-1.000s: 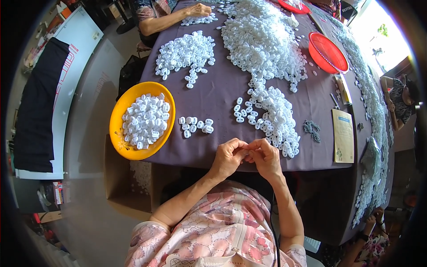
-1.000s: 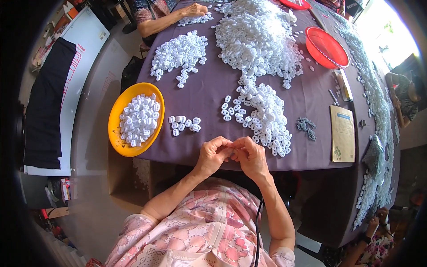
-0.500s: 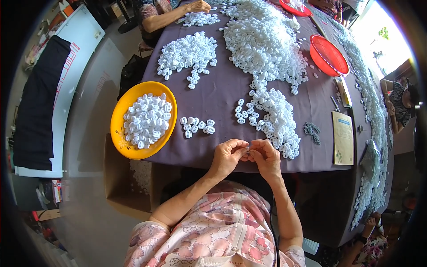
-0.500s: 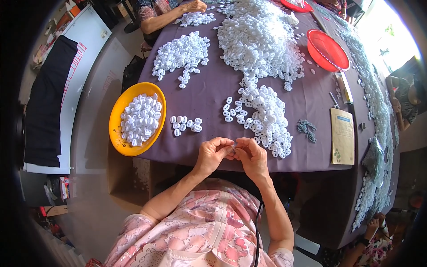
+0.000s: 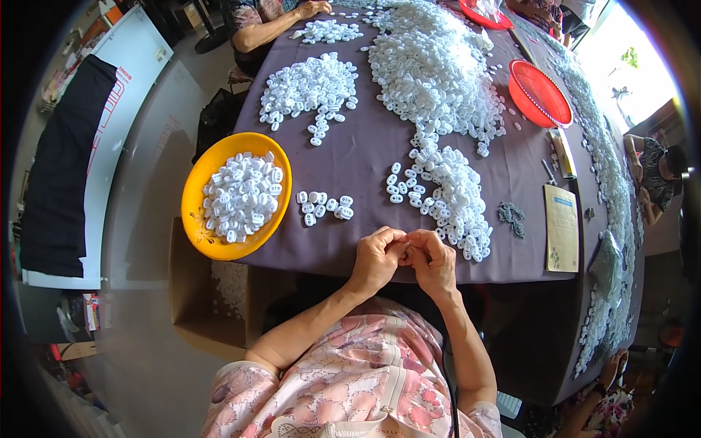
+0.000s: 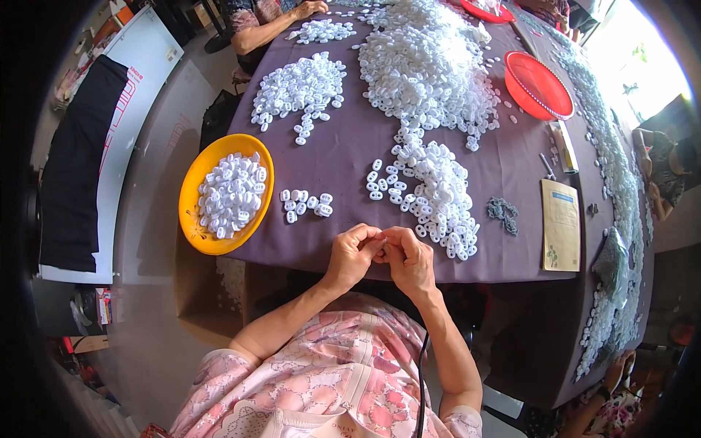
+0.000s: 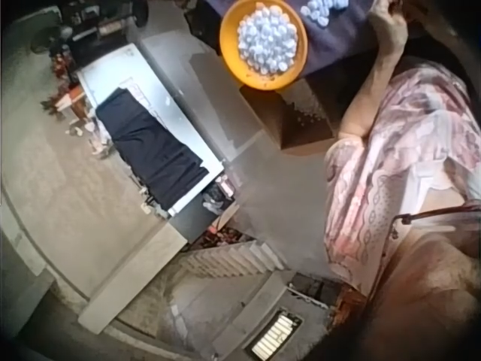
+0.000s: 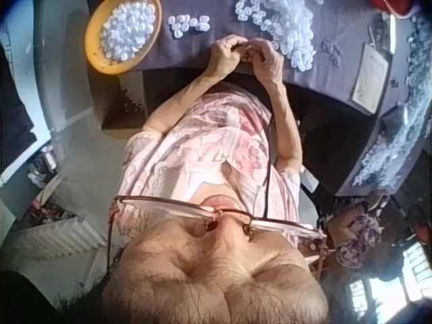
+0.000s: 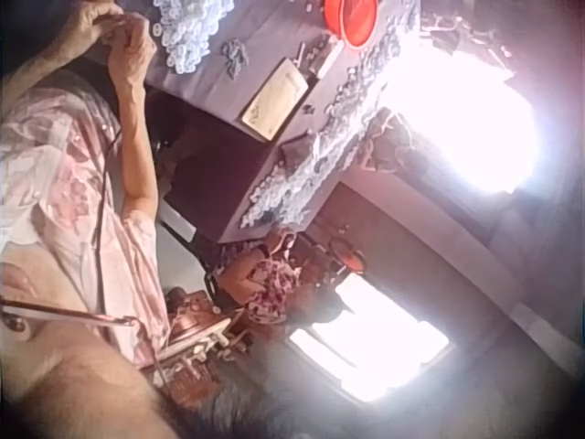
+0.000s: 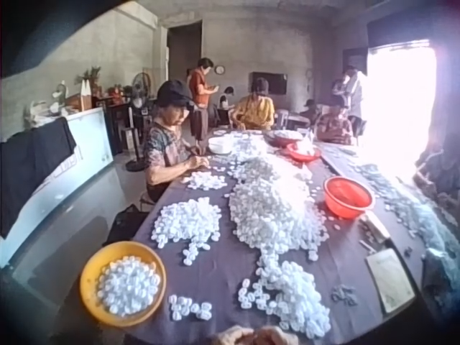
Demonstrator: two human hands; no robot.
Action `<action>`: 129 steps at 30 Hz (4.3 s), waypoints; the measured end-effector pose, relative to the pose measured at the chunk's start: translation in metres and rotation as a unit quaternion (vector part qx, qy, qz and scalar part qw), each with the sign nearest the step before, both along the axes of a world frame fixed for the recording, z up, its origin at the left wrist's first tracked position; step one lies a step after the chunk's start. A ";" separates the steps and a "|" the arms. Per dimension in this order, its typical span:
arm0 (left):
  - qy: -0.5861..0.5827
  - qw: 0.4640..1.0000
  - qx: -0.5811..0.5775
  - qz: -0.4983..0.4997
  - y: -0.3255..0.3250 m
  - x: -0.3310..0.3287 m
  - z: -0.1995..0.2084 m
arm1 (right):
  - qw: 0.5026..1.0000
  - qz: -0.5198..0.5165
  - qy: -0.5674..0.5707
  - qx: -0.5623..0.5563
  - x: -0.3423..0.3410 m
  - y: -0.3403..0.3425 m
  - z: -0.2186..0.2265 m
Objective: The person sorts small white plastic parts by hand on a table.
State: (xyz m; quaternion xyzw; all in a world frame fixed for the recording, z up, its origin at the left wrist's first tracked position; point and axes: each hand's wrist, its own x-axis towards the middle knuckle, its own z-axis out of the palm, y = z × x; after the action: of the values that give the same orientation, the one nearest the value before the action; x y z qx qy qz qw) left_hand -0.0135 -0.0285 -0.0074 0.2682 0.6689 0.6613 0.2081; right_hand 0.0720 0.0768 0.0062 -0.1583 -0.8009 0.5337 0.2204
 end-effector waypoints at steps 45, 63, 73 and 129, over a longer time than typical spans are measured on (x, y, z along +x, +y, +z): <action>-0.272 0.953 0.134 0.005 -0.010 -0.016 0.000 | 0.962 -0.023 -0.002 0.274 -0.056 0.018 0.014; -0.295 0.942 0.159 0.007 -0.011 -0.015 -0.001 | 0.935 0.017 -0.117 0.336 -0.077 0.019 0.012; -0.225 0.970 0.092 0.019 -0.009 -0.011 0.003 | 0.975 -0.071 0.006 -0.209 -0.032 0.007 -0.003; -0.346 0.935 0.076 0.017 0.001 -0.020 0.011 | 0.997 -0.057 0.058 0.002 -0.028 -0.008 -0.009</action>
State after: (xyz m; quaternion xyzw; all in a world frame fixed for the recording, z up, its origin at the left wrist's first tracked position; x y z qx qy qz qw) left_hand -0.0330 -0.0279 0.0040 0.0261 0.5075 0.7654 0.3948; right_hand 0.0438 0.0690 -0.0030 -0.1718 -0.7778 0.5267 0.2968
